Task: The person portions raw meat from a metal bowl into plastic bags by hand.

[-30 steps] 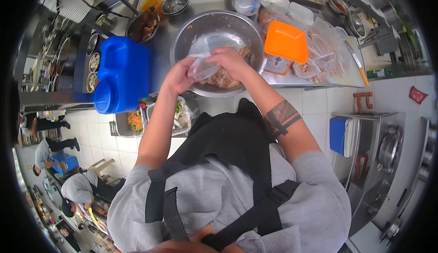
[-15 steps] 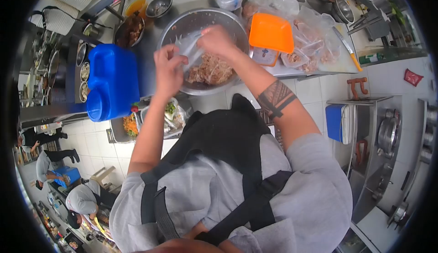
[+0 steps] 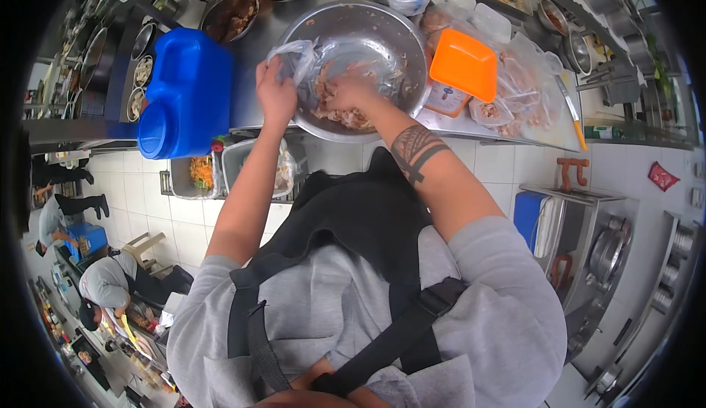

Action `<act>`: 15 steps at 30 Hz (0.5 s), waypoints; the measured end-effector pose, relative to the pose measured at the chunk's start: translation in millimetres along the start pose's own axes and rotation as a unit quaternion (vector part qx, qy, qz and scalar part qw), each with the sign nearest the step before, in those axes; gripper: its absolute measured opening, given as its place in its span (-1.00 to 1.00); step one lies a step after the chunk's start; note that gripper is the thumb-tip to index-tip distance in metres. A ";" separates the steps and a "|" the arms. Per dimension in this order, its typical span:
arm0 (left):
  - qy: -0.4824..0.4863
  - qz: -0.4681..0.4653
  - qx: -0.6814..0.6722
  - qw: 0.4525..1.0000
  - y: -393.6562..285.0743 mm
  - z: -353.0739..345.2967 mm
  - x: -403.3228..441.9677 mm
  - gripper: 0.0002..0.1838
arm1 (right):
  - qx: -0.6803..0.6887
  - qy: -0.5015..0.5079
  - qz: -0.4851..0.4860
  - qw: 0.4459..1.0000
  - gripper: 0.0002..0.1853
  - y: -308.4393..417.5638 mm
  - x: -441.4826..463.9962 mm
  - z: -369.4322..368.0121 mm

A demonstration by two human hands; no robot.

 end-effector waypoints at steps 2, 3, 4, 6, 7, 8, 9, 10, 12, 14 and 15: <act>0.017 -0.006 0.038 0.999 -0.7 -0.1 2.6 -0.47 | -0.007 0.054 0.105 0.993 -0.26 16.0 2.0 -10.0; 0.036 -0.013 0.076 0.996 -6.7 -1.6 6.4 -0.47 | 0.021 0.111 0.177 0.978 -0.32 22.9 -0.2 -12.0; 0.030 -0.013 0.075 0.997 -12.8 0.1 7.8 -0.47 | 0.016 0.111 0.180 0.977 -0.32 17.4 2.1 -5.7; 0.084 -0.110 0.240 0.961 -39.1 -6.0 8.7 -0.55 | 0.113 0.164 0.140 0.970 -0.44 0.3 -7.8 14.5; 0.082 -0.109 0.241 0.961 -44.3 -3.0 15.4 -0.55 | 0.199 0.181 0.104 0.958 -0.47 -7.1 -20.0 32.6; 0.120 -0.109 0.251 0.954 -46.9 -6.5 20.3 -0.55 | 0.353 0.186 0.037 0.916 -0.47 -15.6 -45.0 60.4; 0.159 -0.108 0.260 0.946 -48.2 -10.9 23.1 -0.54 | 0.353 0.189 0.037 0.916 -0.47 -25.5 -54.8 77.1; 0.159 -0.108 0.260 0.946 -51.2 -12.5 27.6 -0.54 | 0.450 0.187 0.052 0.871 -0.48 -33.1 -62.3 93.7; 0.266 -0.032 0.271 0.924 -43.8 -31.6 31.7 -0.49 | 0.545 0.177 0.064 0.817 -0.49 -43.6 -69.4 109.8; 0.291 -0.012 0.259 0.921 -50.9 -45.6 32.0 -0.46 | 0.728 0.176 0.125 0.651 -0.54 -45.5 -78.3 127.1; 0.314 0.012 0.247 0.917 -52.4 -54.2 29.7 -0.43 | 0.767 0.149 0.191 0.595 -0.54 -37.4 -80.8 138.2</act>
Point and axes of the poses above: each hand's wrist, its own x-axis towards the middle knuckle, its own z-axis out of the back of the hand, y = z × x, the point moved 7 cm from there along x, towards the middle knuckle, and after that the axes turned 14 degrees about -x, right-handed, at the moved point
